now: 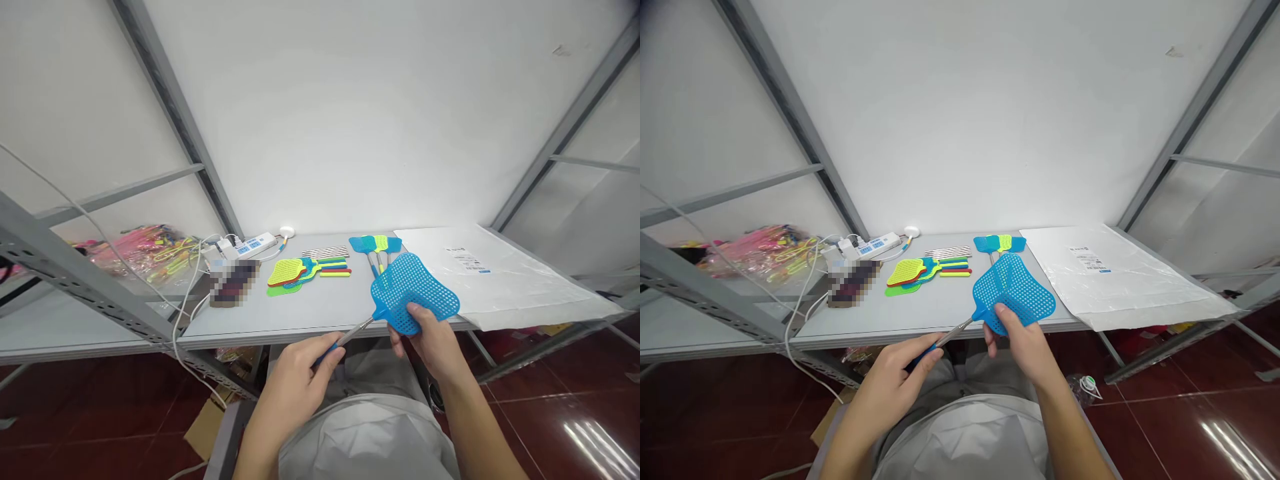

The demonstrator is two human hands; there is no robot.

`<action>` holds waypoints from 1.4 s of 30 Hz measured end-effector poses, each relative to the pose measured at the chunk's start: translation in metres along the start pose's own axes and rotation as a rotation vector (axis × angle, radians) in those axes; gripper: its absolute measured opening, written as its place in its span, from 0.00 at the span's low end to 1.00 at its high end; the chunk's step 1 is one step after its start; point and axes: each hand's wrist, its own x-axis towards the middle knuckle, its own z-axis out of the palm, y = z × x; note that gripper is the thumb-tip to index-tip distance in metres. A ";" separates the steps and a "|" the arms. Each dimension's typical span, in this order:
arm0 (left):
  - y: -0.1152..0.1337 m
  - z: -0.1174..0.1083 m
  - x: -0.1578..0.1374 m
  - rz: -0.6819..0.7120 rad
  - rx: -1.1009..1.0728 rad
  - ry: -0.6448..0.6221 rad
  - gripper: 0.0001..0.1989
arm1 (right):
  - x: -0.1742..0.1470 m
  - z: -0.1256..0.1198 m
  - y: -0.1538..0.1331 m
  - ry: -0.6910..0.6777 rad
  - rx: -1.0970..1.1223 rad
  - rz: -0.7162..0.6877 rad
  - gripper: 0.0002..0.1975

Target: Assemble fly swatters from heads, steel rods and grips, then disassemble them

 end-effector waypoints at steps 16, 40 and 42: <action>-0.003 0.003 -0.004 0.028 0.122 0.059 0.14 | 0.003 0.025 0.018 -0.010 -0.020 -0.045 0.21; 0.011 0.021 0.005 0.042 0.177 -0.006 0.17 | -0.007 0.049 0.034 0.096 -0.212 -0.083 0.14; 0.012 0.023 0.006 0.064 0.225 0.021 0.15 | -0.010 0.053 0.035 0.097 -0.230 -0.128 0.12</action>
